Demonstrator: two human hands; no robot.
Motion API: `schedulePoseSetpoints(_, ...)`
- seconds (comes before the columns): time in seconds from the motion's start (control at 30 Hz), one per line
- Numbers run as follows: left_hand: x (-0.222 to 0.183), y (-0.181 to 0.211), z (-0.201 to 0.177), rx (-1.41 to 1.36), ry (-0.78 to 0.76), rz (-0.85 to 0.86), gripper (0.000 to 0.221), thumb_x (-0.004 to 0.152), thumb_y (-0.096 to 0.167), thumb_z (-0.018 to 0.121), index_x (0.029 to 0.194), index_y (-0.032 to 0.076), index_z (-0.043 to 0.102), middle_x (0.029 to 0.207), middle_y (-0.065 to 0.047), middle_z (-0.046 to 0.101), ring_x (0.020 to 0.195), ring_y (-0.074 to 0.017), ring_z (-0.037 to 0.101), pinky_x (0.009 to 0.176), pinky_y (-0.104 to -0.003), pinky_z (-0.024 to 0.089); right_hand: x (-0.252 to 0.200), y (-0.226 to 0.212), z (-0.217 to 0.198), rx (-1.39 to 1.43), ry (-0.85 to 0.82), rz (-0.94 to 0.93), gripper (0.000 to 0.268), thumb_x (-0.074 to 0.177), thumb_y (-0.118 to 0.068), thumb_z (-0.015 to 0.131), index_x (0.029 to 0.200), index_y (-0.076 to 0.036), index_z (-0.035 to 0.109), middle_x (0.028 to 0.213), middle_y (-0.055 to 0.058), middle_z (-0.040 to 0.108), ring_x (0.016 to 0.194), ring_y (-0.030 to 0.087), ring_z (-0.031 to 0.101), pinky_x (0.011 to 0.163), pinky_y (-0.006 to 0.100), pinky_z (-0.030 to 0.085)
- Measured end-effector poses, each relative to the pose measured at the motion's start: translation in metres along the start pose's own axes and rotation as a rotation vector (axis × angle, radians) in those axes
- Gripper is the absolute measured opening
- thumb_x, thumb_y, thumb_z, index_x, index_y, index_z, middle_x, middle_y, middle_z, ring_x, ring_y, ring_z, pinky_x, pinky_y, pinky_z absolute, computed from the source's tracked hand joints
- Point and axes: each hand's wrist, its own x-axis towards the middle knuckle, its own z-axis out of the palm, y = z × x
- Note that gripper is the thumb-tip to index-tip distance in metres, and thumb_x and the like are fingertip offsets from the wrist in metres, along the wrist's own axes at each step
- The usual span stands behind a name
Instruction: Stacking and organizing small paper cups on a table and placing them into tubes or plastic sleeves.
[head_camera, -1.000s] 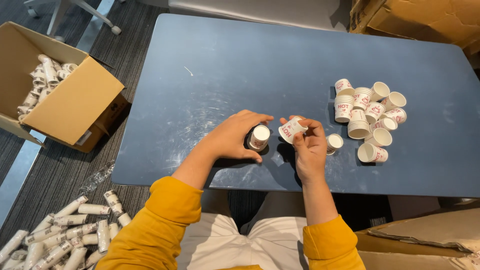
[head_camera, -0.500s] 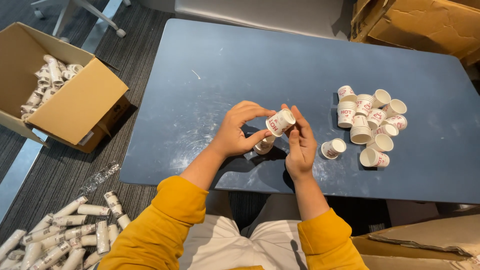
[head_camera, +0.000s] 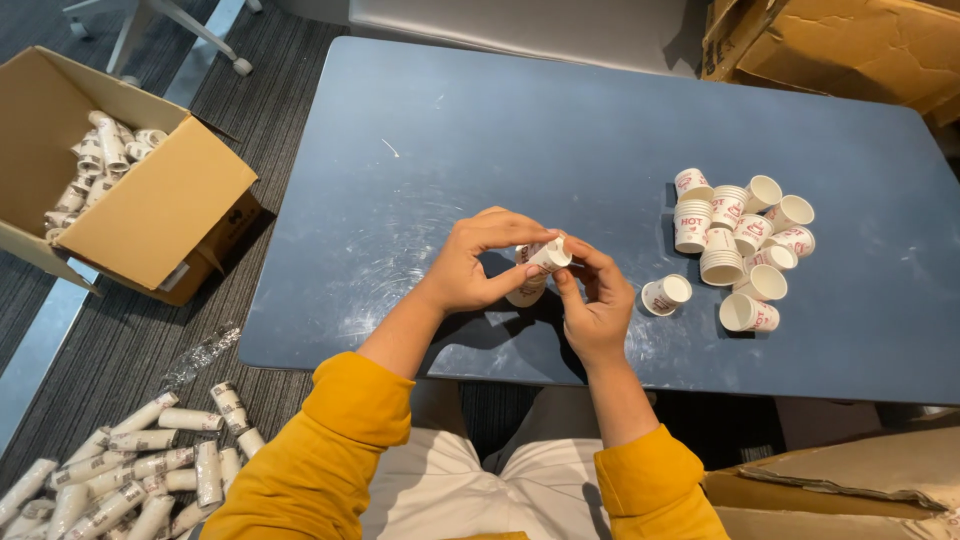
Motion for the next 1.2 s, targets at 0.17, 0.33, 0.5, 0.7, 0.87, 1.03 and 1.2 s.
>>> schedulePoseSetpoints(0.17, -0.003, -0.006, 0.0, -0.011, 0.025, -0.02, 0.034, 0.085, 0.018, 0.083, 0.117, 0.009, 0.076, 0.113, -0.007, 0.078, 0.104, -0.0234, 0.075, 0.097, -0.036, 0.056, 0.003, -0.01, 0.002, -0.028, 0.009, -0.004, 0.031, 0.102, -0.003, 0.068, 0.132, 0.001, 0.059, 0.134, 0.018, 0.068, 0.122, 0.023, 0.069, 0.107, 0.037, 0.057)
schedulePoseSetpoints(0.33, -0.005, -0.01, -0.004, -0.033, 0.016, -0.063, 0.034, 0.082, 0.017, 0.084, 0.114, 0.008, 0.075, 0.109, -0.007, 0.078, 0.101, -0.0224, 0.077, 0.094, -0.034, 0.058, 0.004, -0.011, 0.002, -0.069, -0.017, -0.018, 0.03, 0.101, -0.003, 0.069, 0.13, 0.0, 0.06, 0.134, 0.018, 0.068, 0.12, 0.023, 0.069, 0.105, 0.036, 0.058)
schedulePoseSetpoints(0.5, -0.003, -0.009, -0.008, -0.013, -0.039, -0.067, 0.033, 0.081, 0.016, 0.083, 0.11, 0.006, 0.073, 0.108, -0.008, 0.078, 0.097, -0.0212, 0.076, 0.089, -0.033, 0.056, 0.006, -0.014, 0.002, -0.079, -0.045, -0.005, 0.022, 0.099, -0.001, 0.07, 0.12, -0.001, 0.066, 0.131, 0.018, 0.07, 0.119, 0.024, 0.07, 0.103, 0.036, 0.058)
schedulePoseSetpoints(0.7, -0.003, -0.005, -0.009, -0.026, -0.061, -0.08, 0.024, 0.081, 0.015, 0.077, 0.102, 0.005, 0.071, 0.102, -0.007, 0.076, 0.092, -0.0214, 0.074, 0.085, -0.032, 0.055, 0.007, -0.018, 0.0, -0.176, -0.07, 0.006, 0.02, 0.094, -0.003, 0.075, 0.113, -0.003, 0.069, 0.126, 0.015, 0.073, 0.106, 0.02, 0.072, 0.094, 0.031, 0.06)
schedulePoseSetpoints(0.87, -0.006, -0.013, -0.006, -0.016, -0.075, -0.137, 0.014, 0.084, 0.015, 0.075, 0.092, 0.005, 0.071, 0.099, -0.006, 0.076, 0.09, -0.0191, 0.074, 0.083, -0.031, 0.056, 0.011, -0.027, 0.0, -0.234, -0.119, 0.06, 0.019, 0.09, 0.001, 0.074, 0.108, -0.002, 0.071, 0.122, 0.013, 0.074, 0.105, 0.018, 0.072, 0.089, 0.028, 0.058)
schedulePoseSetpoints(1.03, -0.004, -0.012, -0.005, 0.007, -0.114, -0.193, 0.015, 0.083, 0.016, 0.076, 0.084, 0.004, 0.067, 0.093, -0.005, 0.075, 0.082, -0.0175, 0.07, 0.075, -0.03, 0.054, 0.01, -0.023, -0.001, -0.153, -0.128, 0.189, 0.02, 0.086, 0.002, 0.073, 0.105, -0.003, 0.073, 0.12, 0.012, 0.074, 0.103, 0.017, 0.072, 0.086, 0.028, 0.059)
schedulePoseSetpoints(1.2, -0.002, -0.001, -0.006, -0.021, -0.042, -0.102, 0.013, 0.084, 0.014, 0.075, 0.089, 0.004, 0.068, 0.098, -0.006, 0.071, 0.083, -0.018, 0.065, 0.072, -0.03, 0.05, 0.01, -0.035, -0.004, -0.294, -0.061, 0.014, 0.024, 0.084, 0.002, 0.075, 0.107, -0.001, 0.072, 0.122, 0.014, 0.074, 0.108, 0.022, 0.072, 0.093, 0.031, 0.057)
